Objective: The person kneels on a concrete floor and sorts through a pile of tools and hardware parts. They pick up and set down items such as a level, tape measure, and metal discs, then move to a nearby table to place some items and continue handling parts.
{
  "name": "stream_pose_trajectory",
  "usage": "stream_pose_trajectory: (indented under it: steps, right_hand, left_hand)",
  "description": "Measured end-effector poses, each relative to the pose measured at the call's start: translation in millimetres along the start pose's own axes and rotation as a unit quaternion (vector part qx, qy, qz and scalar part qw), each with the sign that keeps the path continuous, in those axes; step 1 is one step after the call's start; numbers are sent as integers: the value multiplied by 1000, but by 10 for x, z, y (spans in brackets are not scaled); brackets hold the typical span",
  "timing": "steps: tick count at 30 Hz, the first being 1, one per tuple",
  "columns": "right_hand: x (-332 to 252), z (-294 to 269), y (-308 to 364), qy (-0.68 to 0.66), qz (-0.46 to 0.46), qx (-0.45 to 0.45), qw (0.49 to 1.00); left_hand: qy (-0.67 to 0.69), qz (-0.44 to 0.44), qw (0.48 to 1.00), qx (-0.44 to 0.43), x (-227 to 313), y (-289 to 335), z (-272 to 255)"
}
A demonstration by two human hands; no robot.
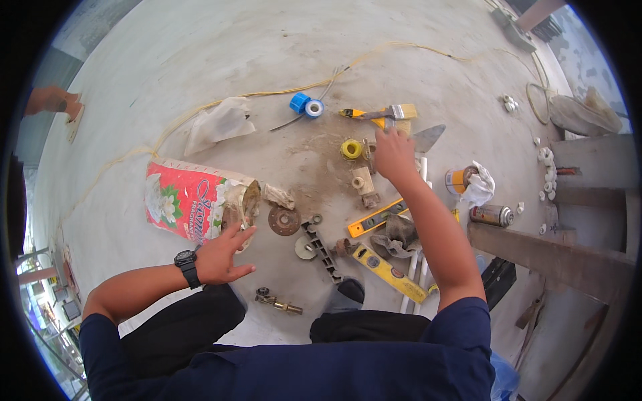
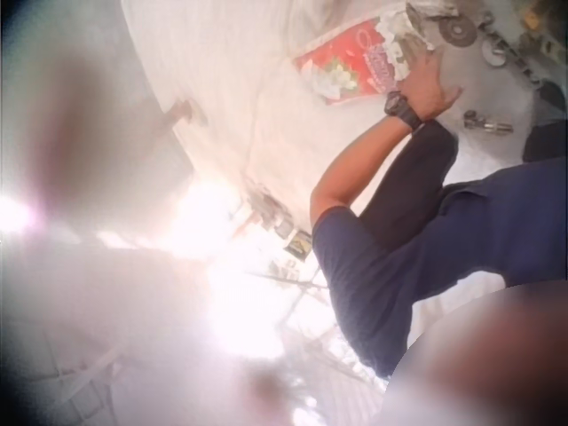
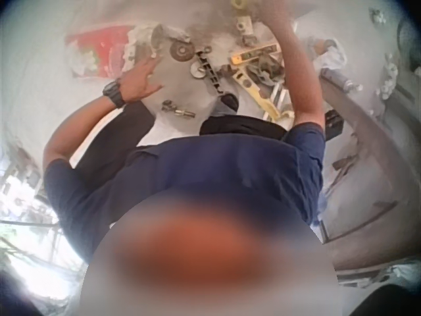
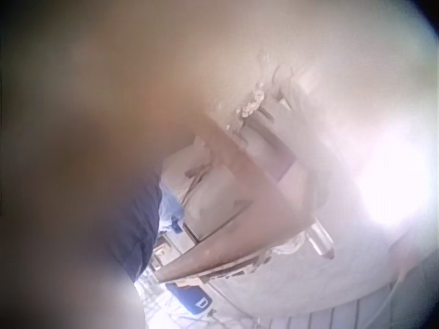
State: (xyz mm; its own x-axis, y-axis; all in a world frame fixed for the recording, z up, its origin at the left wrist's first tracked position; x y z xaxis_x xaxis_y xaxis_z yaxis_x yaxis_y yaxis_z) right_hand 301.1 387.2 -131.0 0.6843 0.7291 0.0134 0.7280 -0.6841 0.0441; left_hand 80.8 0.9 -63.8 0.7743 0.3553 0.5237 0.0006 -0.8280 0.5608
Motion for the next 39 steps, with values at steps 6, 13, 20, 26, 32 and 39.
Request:
stream_pose_trajectory:
  steps: [6,13,20,26,32,39]
  right_hand:
    - [-255,457,-195,-105,-143,20,984]
    - [-348,215,-530,-157,-109,-100,976]
    - [-395,-189,-610,-461,-97,-202,859]
    - [-454,-83,-750,-80,-147,52,985]
    - [-713,381,-1201,-268,-91,15,959]
    - [-1053,583,-1515,-212,-19,8,977]
  left_hand:
    - [-32,33,999,21,-18,20,23]
    - [46,26,998,44,-98,158,45]
    - [58,22,998,33,-183,189,59]
    - [81,9,997,-4,-147,117,-51]
    - [79,15,997,-4,-135,102,-72]
    - [102,17,994,22,-153,168,-81]
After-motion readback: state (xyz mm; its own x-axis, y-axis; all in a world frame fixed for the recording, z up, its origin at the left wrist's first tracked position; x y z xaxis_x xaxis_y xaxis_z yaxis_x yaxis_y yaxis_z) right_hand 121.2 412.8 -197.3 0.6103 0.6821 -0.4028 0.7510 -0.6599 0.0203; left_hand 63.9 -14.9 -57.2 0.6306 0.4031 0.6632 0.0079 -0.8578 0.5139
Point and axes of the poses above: each hand's wrist, its own y-axis away from the middle knuckle, its own z-axis out of the palm, x = y × z, the point moved 2 cm from there along -y, towards the middle knuckle, and after that the axes turned 3 degrees about -z, right-handed, at the moved point
